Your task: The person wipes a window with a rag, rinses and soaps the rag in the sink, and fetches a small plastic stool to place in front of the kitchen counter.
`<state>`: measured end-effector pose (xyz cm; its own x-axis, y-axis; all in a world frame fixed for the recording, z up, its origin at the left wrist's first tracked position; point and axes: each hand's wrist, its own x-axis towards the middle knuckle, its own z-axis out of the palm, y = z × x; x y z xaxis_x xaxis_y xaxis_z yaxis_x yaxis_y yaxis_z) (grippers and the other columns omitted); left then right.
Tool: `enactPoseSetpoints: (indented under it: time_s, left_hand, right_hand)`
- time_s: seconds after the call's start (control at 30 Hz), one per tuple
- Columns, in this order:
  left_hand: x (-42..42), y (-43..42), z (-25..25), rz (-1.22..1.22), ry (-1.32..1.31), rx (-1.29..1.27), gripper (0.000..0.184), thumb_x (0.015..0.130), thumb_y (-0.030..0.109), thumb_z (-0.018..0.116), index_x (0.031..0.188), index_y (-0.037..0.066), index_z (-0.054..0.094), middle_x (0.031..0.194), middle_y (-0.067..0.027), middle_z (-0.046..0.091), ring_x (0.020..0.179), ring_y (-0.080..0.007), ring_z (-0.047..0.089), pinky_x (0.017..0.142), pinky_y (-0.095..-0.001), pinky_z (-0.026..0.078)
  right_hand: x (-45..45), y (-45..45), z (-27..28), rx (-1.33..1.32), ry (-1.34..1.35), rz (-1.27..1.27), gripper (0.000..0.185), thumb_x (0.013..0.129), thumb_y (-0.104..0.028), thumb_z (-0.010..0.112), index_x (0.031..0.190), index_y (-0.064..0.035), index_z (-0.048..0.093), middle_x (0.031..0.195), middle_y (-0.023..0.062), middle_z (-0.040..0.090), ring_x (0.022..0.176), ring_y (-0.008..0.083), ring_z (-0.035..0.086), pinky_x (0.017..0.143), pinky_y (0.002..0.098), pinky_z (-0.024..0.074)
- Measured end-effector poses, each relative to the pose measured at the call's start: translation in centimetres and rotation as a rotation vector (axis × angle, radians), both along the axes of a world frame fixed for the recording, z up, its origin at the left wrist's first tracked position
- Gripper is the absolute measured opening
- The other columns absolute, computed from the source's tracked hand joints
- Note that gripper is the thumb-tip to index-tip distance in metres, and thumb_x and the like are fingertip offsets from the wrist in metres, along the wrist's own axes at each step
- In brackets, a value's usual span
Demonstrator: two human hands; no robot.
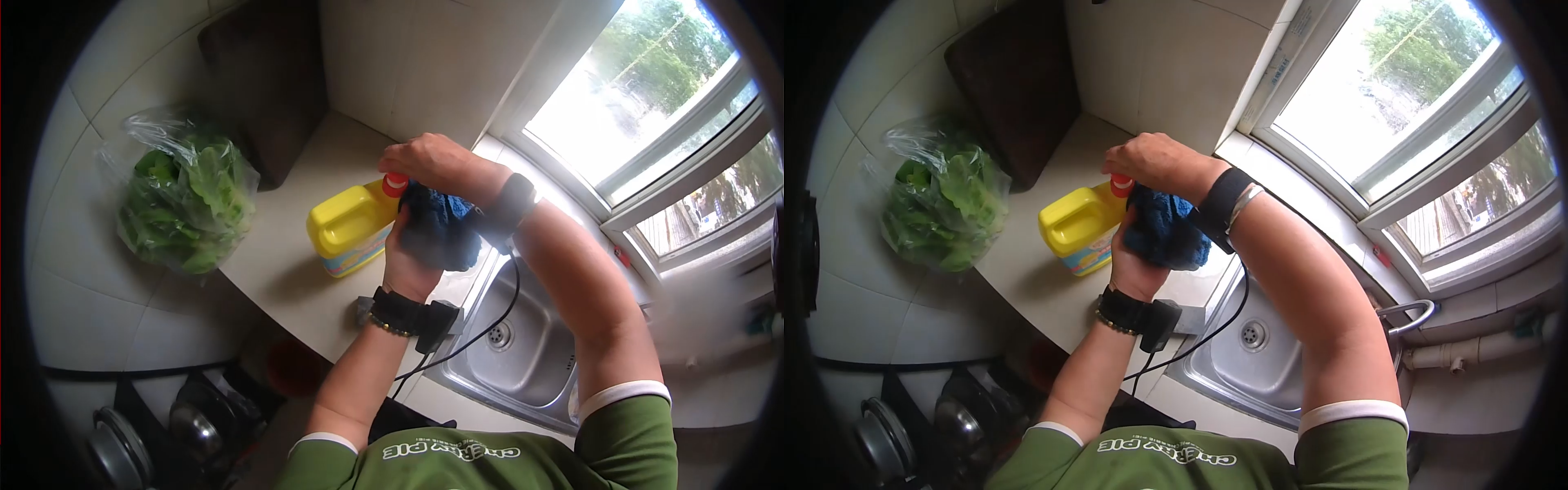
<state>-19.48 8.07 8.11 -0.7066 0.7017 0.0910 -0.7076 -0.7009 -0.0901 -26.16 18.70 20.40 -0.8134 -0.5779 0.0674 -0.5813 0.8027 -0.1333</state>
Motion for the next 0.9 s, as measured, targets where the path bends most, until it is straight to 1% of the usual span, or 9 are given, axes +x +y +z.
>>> enactPoseSetpoints:
  time_s: [0.2, 0.37, 0.43, 0.5, 0.53, 0.57, 0.7, 0.8, 0.9]
  left_hand:
    - [1.0, -0.7, -0.1, -0.024, 0.071, 0.056, 0.043, 0.096, 0.037, 0.044, 0.13, 0.012, 0.048, 0.126, -0.0063, 0.055, 0.117, -0.0229, 0.051, 0.103, -0.0412, 0.038]
    - [1.7, -1.7, 0.8, -0.009, 0.107, -0.007, 0.044, 0.096, 0.038, 0.044, 0.129, 0.009, 0.048, 0.124, -0.0112, 0.056, 0.116, -0.0257, 0.053, 0.103, -0.0418, 0.039]
    - [1.7, -2.0, 1.1, 0.002, 0.125, -0.032, 0.045, 0.096, 0.037, 0.044, 0.13, 0.008, 0.048, 0.124, -0.0128, 0.056, 0.116, -0.027, 0.053, 0.103, -0.0422, 0.039]
    - [1.8, -1.8, 0.4, -0.02, 0.124, -0.029, 0.045, 0.096, 0.037, 0.044, 0.13, 0.007, 0.047, 0.125, -0.014, 0.055, 0.116, -0.0282, 0.052, 0.102, -0.0426, 0.039]
    - [2.1, -1.5, 0.5, -0.038, 0.123, -0.056, 0.044, 0.096, 0.036, 0.043, 0.129, 0.007, 0.048, 0.124, -0.0127, 0.055, 0.114, -0.027, 0.053, 0.1, -0.0414, 0.041]
    - [2.7, -1.2, 0.6, -0.061, 0.123, -0.088, 0.042, 0.097, 0.036, 0.043, 0.127, 0.007, 0.049, 0.122, -0.0113, 0.056, 0.112, -0.0259, 0.054, 0.098, -0.0402, 0.043]
    - [5.0, 0.1, -0.2, -0.134, 0.133, -0.255, 0.037, 0.098, 0.033, 0.042, 0.121, 0.005, 0.052, 0.115, -0.0087, 0.06, 0.107, -0.0225, 0.057, 0.093, -0.0374, 0.045]
    - [7.0, 1.0, -0.8, -0.094, 0.223, -0.393, 0.036, 0.096, 0.029, 0.042, 0.12, 0.004, 0.053, 0.114, -0.0077, 0.061, 0.107, -0.0208, 0.057, 0.096, -0.0359, 0.043]
    - [9.4, 1.3, -0.4, -0.093, 0.254, -0.398, 0.042, 0.093, 0.03, 0.042, 0.127, 0.007, 0.049, 0.125, -0.0073, 0.057, 0.117, -0.0237, 0.052, 0.103, -0.0391, 0.037]
  right_hand:
    - [-0.3, -0.7, 1.2, -0.042, -0.029, -0.094, 0.028, 0.091, -0.015, 0.051, 0.118, -0.0109, 0.058, 0.101, 0.0103, 0.066, 0.091, 0.0288, 0.064, 0.078, 0.0349, 0.0525]
    - [4.4, 0.8, 2.1, -0.478, 0.137, -0.513, 0.034, 0.095, -0.027, 0.049, 0.124, -0.0083, 0.054, 0.099, 0.0159, 0.066, 0.087, 0.0256, 0.065, 0.078, 0.0334, 0.0503]
    - [7.9, 3.5, -1.5, -0.83, 0.045, -0.649, 0.041, 0.097, -0.032, 0.045, 0.125, -0.0035, 0.052, 0.078, 0.0127, 0.059, 0.074, 0.0155, 0.057, 0.067, 0.03, 0.0486]
    - [12.4, 4.5, -5.1, -1.165, -0.355, -0.872, 0.058, 0.097, -0.046, 0.041, 0.133, -0.0013, 0.043, 0.097, 0.0132, 0.059, 0.091, 0.0185, 0.058, 0.072, 0.0318, 0.0503]
    - [15.7, 3.2, -5.1, -1.104, -0.402, -0.806, 0.066, 0.095, -0.053, 0.039, 0.139, -0.0047, 0.035, 0.114, 0.0153, 0.055, 0.106, 0.0237, 0.055, 0.082, 0.0382, 0.0504]
    - [17.3, 3.1, -6.3, -1.47, -0.696, -0.786, 0.069, 0.095, -0.057, 0.036, 0.141, -0.0064, 0.03, 0.123, 0.0164, 0.052, 0.114, 0.0276, 0.052, 0.09, 0.0439, 0.0482]
    - [21.8, 2.4, -9.1, -1.873, -0.861, -0.633, 0.054, 0.096, -0.045, 0.044, 0.129, -0.0018, 0.045, 0.119, 0.0112, 0.056, 0.107, 0.0215, 0.057, 0.09, 0.0447, 0.0495]
    - [24.9, 2.9, -10.0, -1.857, -0.496, -0.827, 0.033, 0.096, -0.027, 0.052, 0.115, 0.0006, 0.055, 0.103, 0.0047, 0.063, 0.091, 0.014, 0.062, 0.082, 0.0301, 0.0513]
    - [27.8, 3.4, -9.1, -2.145, -0.156, -0.752, 0.022, 0.096, -0.02, 0.051, 0.105, -0.0013, 0.059, 0.097, 0.0047, 0.065, 0.084, 0.0105, 0.061, 0.078, 0.0253, 0.0502]
